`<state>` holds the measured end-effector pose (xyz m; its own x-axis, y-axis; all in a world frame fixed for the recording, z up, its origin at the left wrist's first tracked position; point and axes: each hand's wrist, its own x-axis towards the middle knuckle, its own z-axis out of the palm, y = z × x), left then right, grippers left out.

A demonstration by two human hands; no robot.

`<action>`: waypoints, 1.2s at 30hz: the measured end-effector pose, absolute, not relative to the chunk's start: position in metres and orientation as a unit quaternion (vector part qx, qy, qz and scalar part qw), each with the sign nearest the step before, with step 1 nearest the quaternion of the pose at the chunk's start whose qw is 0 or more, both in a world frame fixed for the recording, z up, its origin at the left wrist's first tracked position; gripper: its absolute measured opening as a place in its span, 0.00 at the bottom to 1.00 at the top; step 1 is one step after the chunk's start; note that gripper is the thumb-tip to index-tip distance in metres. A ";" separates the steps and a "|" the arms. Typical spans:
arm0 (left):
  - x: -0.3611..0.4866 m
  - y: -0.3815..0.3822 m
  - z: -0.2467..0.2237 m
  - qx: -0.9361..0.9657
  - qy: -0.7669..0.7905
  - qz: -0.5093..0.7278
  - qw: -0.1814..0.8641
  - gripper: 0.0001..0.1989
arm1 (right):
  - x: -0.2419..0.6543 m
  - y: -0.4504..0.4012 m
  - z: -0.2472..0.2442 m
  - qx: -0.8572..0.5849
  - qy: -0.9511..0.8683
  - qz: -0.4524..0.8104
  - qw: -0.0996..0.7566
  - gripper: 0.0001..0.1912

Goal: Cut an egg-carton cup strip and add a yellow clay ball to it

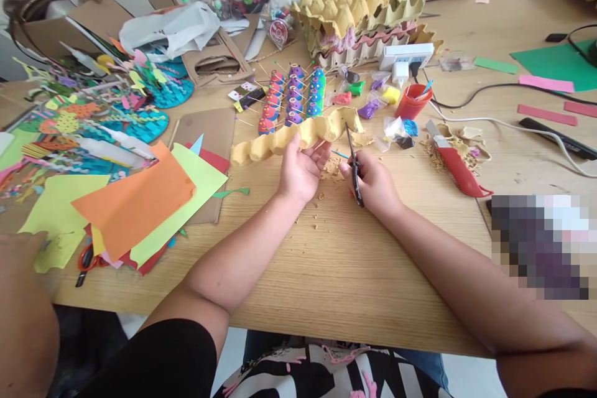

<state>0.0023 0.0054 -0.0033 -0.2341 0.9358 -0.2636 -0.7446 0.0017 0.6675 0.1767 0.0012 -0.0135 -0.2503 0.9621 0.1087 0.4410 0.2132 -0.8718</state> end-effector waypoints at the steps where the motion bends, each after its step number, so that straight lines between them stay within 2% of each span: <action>1: 0.002 0.006 -0.003 0.130 0.373 0.693 0.603 0.26 | 0.176 0.000 -0.011 -0.509 -0.703 0.365 0.337 0.28; 5: -0.001 0.008 0.000 0.122 0.382 0.691 0.601 0.27 | 0.175 -0.003 -0.006 -0.522 -0.719 0.344 0.304 0.29; 10: 0.002 0.007 0.002 0.136 0.375 0.701 0.590 0.24 | 0.176 -0.001 -0.009 -0.508 -0.706 0.375 0.320 0.30; 22: 0.003 0.009 -0.012 0.183 0.388 0.752 0.501 0.28 | 0.176 -0.001 -0.012 -0.492 -0.715 0.378 0.322 0.29; 27: 0.005 0.007 -0.014 0.200 0.381 0.771 0.469 0.26 | 0.176 -0.001 -0.009 -0.491 -0.713 0.386 0.320 0.29; 31: 0.006 0.005 -0.012 0.200 0.388 0.771 0.464 0.23 | 0.176 -0.002 -0.007 -0.486 -0.711 0.394 0.322 0.29; 36: 0.003 0.007 -0.008 0.169 0.408 0.756 0.483 0.26 | 0.178 0.001 -0.007 -0.471 -0.718 0.401 0.319 0.28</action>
<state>0.0032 0.0075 -0.0075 -0.4765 0.8683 -0.1379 -0.5925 -0.2013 0.7800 0.1776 0.0005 -0.0067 -0.3532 0.9320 0.0816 0.4201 0.2360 -0.8763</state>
